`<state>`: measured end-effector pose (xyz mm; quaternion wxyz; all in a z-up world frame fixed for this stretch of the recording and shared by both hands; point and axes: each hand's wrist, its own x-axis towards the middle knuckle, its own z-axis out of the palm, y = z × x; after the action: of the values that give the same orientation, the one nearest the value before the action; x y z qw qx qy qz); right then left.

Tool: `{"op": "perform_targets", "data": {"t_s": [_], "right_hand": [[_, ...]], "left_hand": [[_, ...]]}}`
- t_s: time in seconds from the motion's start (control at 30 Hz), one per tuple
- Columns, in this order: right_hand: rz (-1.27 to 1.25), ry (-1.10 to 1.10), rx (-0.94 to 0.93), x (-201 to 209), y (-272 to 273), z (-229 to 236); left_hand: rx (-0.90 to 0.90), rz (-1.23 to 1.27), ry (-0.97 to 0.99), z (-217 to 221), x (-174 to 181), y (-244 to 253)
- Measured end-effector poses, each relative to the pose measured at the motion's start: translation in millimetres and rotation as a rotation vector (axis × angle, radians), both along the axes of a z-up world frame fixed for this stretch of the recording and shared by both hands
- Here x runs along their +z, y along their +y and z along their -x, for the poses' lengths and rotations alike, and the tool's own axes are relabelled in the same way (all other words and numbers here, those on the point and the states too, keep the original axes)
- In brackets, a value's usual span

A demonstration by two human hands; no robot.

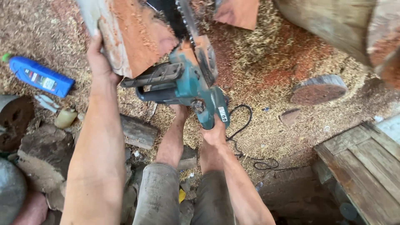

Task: The person uses a chainsaw to cut pieces of wood placed on the ground, steadying the blocks with a foot or hand. They reposition and turn the wood blocks between cuts, trimming pieces into smaller sections.

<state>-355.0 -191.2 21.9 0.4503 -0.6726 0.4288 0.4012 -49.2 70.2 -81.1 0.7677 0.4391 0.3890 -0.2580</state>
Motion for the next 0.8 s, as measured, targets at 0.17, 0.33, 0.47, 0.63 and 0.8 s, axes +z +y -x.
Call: {"op": "perform_targets", "data": {"t_s": [0.17,0.33,0.47,0.63,0.8], "right_hand": [[0.083,0.021,0.012,5,7,-6],[0.113,-0.09,0.02,14,7,-21],[0.177,-0.044,0.138,16,2,-22],[0.131,0.002,0.086,15,1,-18],[0.134,0.113,0.128,23,-5,-15]], "left_hand": [[0.063,0.054,0.071,2,1,-6],[0.088,0.141,-0.024,11,-26,12],[0.084,0.118,0.041,13,-26,9],[0.085,0.078,0.094,16,-32,14],[0.049,0.108,0.076,19,-37,18]]}}
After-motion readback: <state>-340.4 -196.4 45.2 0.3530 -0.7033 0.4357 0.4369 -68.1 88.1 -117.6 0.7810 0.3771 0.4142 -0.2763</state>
